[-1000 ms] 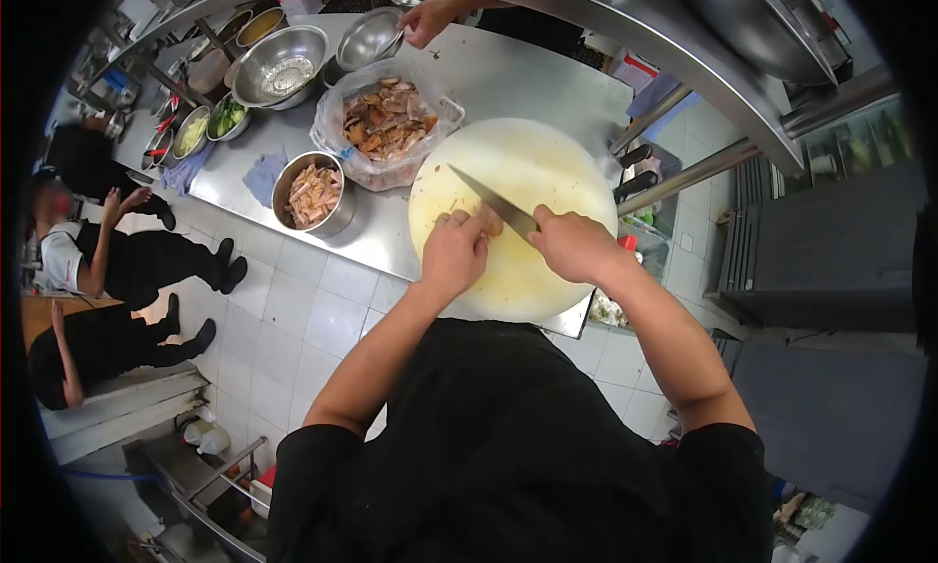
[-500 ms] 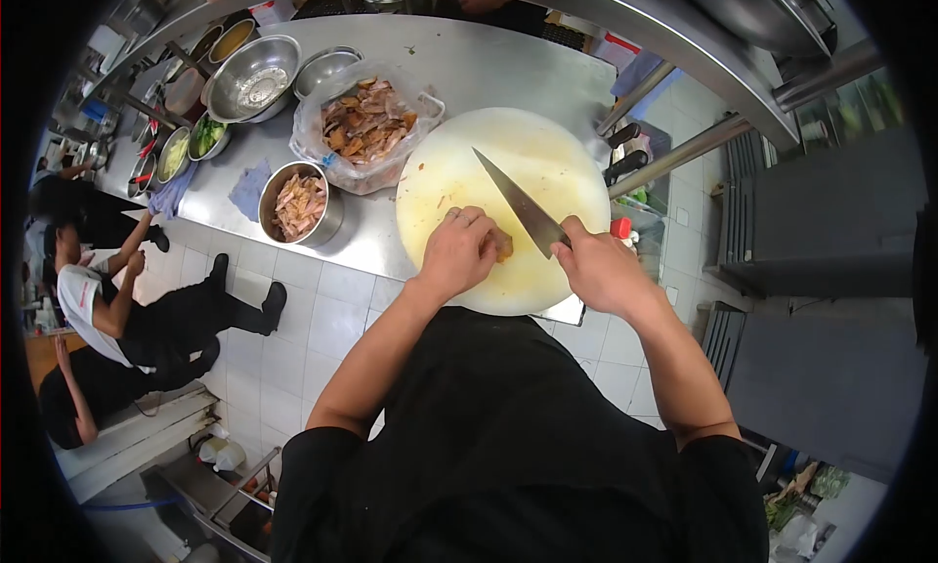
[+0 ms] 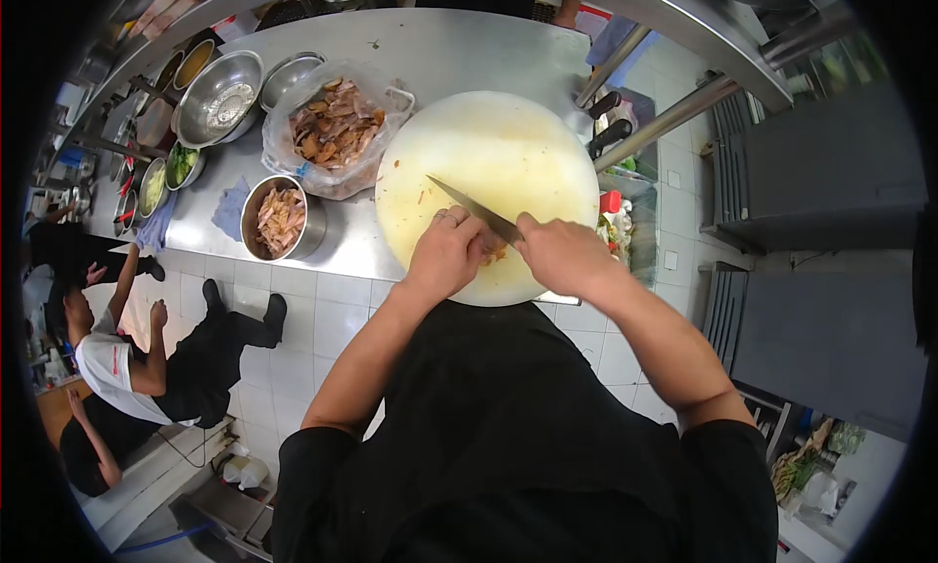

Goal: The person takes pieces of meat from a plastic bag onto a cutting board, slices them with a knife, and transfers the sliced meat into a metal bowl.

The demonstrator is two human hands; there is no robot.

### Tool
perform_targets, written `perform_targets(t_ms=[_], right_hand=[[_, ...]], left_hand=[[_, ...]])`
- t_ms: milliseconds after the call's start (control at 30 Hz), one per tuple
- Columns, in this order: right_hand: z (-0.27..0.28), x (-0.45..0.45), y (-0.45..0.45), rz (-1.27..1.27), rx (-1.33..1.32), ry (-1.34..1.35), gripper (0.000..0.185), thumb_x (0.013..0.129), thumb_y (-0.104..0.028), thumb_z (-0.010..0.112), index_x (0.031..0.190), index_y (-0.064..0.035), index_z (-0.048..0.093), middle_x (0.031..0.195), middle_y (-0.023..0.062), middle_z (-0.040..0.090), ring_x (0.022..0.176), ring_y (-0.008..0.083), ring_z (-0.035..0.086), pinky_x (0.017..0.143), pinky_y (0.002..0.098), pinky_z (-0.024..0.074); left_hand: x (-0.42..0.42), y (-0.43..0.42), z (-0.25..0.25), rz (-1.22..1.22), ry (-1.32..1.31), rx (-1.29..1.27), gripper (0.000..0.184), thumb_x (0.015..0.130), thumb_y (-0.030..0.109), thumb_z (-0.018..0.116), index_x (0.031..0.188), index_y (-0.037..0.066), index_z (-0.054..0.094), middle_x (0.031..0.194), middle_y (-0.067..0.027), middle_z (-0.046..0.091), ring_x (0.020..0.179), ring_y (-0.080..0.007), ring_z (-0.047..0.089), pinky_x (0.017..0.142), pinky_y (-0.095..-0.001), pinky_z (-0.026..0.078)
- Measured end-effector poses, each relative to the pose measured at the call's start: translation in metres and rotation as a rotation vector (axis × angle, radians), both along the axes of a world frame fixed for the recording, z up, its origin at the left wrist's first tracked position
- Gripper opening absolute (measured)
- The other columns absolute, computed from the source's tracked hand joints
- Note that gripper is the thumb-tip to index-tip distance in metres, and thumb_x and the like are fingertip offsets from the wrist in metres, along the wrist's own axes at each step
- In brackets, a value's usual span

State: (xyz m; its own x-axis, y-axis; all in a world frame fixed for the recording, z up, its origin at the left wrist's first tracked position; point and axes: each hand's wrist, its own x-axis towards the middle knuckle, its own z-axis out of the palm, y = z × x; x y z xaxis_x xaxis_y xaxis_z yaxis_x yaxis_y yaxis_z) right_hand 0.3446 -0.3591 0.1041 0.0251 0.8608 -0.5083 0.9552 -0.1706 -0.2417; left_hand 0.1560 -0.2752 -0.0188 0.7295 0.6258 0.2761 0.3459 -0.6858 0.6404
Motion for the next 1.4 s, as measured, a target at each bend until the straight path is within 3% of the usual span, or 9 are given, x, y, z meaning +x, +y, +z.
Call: perform_targets(t_ms=[100,367,500,667,867,1033,1233,1300,1400], right_hand=[[0.015,0.003,0.008,0.043,0.01,0.001,0.024,0.106,-0.019,0.055,0.116,0.0025,0.06,0.091,0.0247,0.076,0.09,0.042,0.076,0.08,0.0525,0.0597],[-0.006,0.007,0.011,0.09,0.012,-0.006,0.028,0.108,-0.025,0.056,0.118,0.0011,0.06,0.091,0.0225,0.076,0.089,0.0411,0.077,0.08,0.0526,0.0596],[0.034,-0.003,0.009,0.12,-0.062,-0.064,0.031,0.109,-0.029,0.056,0.121,-0.0001,0.061,0.094,0.0233,0.076,0.091,0.0434,0.075,0.083,0.0541,0.0588],[-0.002,0.002,0.013,0.06,-0.044,-0.044,0.032,0.109,-0.028,0.055,0.121,0.0008,0.062,0.095,0.0235,0.076,0.092,0.0426,0.076,0.083,0.0527,0.0592],[0.028,-0.015,0.004,0.088,-0.045,-0.081,0.033,0.109,-0.031,0.056,0.117,0.0007,0.058,0.089,0.0236,0.075,0.087,0.0438,0.074,0.08,0.055,0.0581],[-0.02,-0.012,0.019,-0.061,0.13,0.004,0.03,0.11,-0.029,0.055,0.115,0.0004,0.058,0.089,0.024,0.075,0.087,0.0439,0.074,0.079,0.0549,0.0581],[0.014,-0.014,0.024,0.047,-0.05,-0.081,0.03,0.11,-0.028,0.054,0.118,0.0005,0.059,0.091,0.0223,0.076,0.09,0.0403,0.076,0.081,0.0526,0.0587],[0.023,-0.02,0.02,0.046,-0.111,-0.108,0.025,0.101,-0.009,0.051,0.118,0.0023,0.065,0.102,0.0221,0.079,0.096,0.0377,0.079,0.084,0.0471,0.0622],[0.02,-0.027,0.02,0.028,-0.106,-0.135,0.025,0.1,-0.009,0.052,0.119,0.0027,0.064,0.1,0.0219,0.079,0.095,0.0383,0.079,0.082,0.0467,0.0624]], left_hand=[[-0.001,-0.004,0.002,0.046,-0.011,-0.001,0.011,0.087,0.001,0.071,0.097,0.003,0.069,0.098,-0.0165,0.064,0.095,-0.0392,0.064,0.082,-0.048,0.054],[-0.004,-0.012,-0.002,0.133,-0.053,-0.014,0.012,0.087,0.0,0.072,0.098,0.003,0.07,0.096,-0.0167,0.064,0.093,-0.0396,0.064,0.079,-0.0491,0.054],[-0.004,-0.009,-0.003,0.141,-0.08,-0.023,0.012,0.087,-0.001,0.072,0.098,0.003,0.07,0.096,-0.0166,0.065,0.092,-0.0393,0.065,0.08,-0.0492,0.054],[-0.004,-0.012,-0.008,0.153,-0.105,0.006,0.011,0.087,-0.002,0.073,0.097,0.002,0.071,0.095,-0.0164,0.066,0.091,-0.0387,0.065,0.081,-0.0482,0.054],[-0.007,-0.015,-0.01,0.158,-0.095,-0.008,0.011,0.087,-0.003,0.072,0.098,0.002,0.071,0.097,-0.0171,0.066,0.091,-0.039,0.064,0.081,-0.048,0.054],[-0.007,-0.016,-0.016,0.138,-0.103,0.108,0.011,0.087,-0.006,0.069,0.096,0.001,0.068,0.098,-0.0176,0.066,0.092,-0.0395,0.064,0.079,-0.0483,0.053],[-0.012,-0.005,-0.006,0.252,-0.167,0.044,0.015,0.087,-0.005,0.07,0.1,0.002,0.07,0.098,-0.0168,0.068,0.095,-0.0391,0.064,0.084,-0.0479,0.052],[-0.01,0.002,-0.002,0.238,-0.148,0.06,0.015,0.087,-0.004,0.07,0.101,0.002,0.07,0.097,-0.0166,0.069,0.095,-0.0391,0.064,0.085,-0.0477,0.052],[-0.007,0.01,-0.014,0.216,-0.125,0.08,0.013,0.088,-0.003,0.071,0.1,0.002,0.071,0.095,-0.0162,0.07,0.095,-0.0392,0.065,0.086,-0.0473,0.052]])
